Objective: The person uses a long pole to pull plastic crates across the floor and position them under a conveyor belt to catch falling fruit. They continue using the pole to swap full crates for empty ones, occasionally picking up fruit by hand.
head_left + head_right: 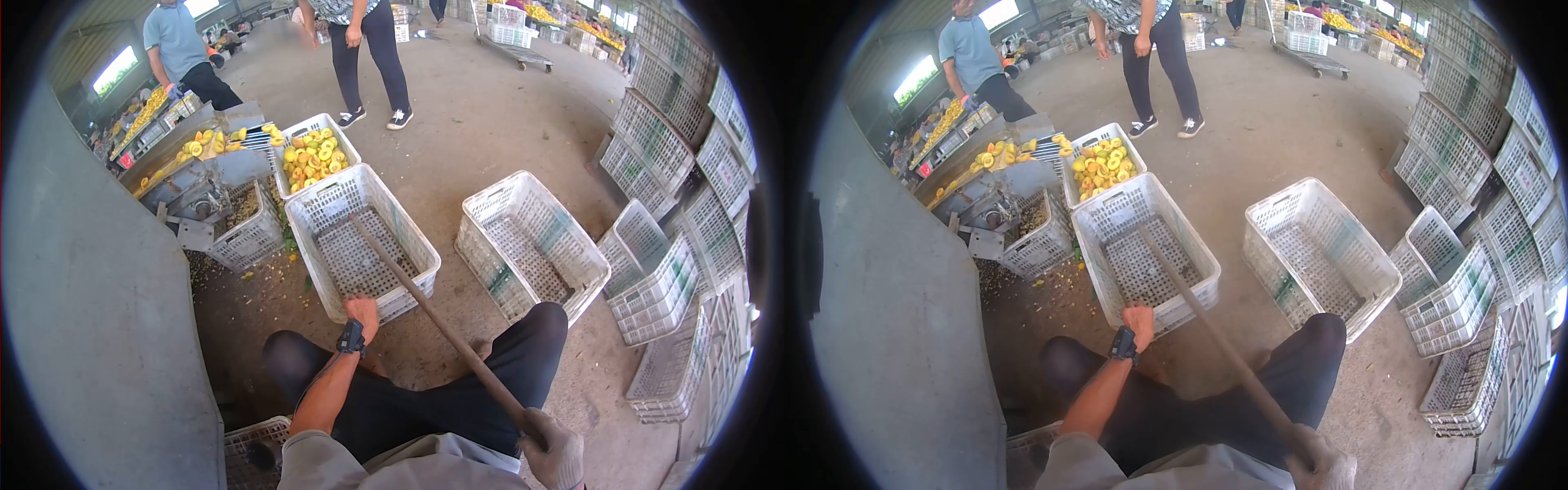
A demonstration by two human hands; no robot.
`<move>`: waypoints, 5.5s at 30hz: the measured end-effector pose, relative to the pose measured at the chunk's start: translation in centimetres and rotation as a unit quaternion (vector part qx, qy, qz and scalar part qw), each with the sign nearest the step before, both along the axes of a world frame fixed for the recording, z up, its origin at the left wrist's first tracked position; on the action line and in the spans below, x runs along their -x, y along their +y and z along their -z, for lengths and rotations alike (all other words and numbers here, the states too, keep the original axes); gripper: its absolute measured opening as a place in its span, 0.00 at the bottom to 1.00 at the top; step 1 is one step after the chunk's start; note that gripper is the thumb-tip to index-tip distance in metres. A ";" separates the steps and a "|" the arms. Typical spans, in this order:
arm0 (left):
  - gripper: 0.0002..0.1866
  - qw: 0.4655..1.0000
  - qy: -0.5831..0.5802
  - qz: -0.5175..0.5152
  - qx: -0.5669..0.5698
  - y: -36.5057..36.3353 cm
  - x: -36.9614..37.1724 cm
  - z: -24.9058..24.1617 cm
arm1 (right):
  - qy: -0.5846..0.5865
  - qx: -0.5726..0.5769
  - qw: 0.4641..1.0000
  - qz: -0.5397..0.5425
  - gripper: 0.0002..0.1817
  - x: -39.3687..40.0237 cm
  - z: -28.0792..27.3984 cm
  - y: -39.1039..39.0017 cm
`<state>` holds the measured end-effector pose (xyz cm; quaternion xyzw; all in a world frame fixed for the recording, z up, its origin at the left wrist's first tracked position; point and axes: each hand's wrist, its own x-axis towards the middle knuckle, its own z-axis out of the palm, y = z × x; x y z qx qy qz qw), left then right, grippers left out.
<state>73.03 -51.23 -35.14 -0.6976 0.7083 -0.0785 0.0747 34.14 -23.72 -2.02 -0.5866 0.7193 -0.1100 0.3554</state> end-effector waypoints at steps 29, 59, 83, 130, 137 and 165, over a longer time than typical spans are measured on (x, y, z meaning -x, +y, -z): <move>0.27 0.900 0.265 0.345 0.010 2.9 10.3 -8.9 | 0.040 0.067 0.997 -0.014 0.27 -0.2 1.4 -0.2; 0.18 0.887 0.294 0.355 0.004 1.9 10.3 -9.4 | 0.062 0.090 0.994 -0.032 0.28 -0.1 1.8 0.0; 0.23 0.901 0.284 0.327 -0.038 2.1 10.4 -9.9 | 0.041 0.102 0.994 0.010 0.24 -1.0 1.2 -0.4; 0.17 0.890 0.315 0.329 0.003 2.3 10.6 -9.8 | 0.058 0.101 0.993 0.023 0.25 -0.7 2.2 -0.1; 0.18 0.890 0.319 0.326 -0.009 2.3 10.6 -9.8 | 0.057 0.094 0.994 0.027 0.25 -0.7 2.0 -0.1; 0.21 0.900 0.288 0.326 -0.022 2.1 10.3 -9.2 | 0.031 0.094 0.995 0.035 0.25 -1.5 1.1 -0.5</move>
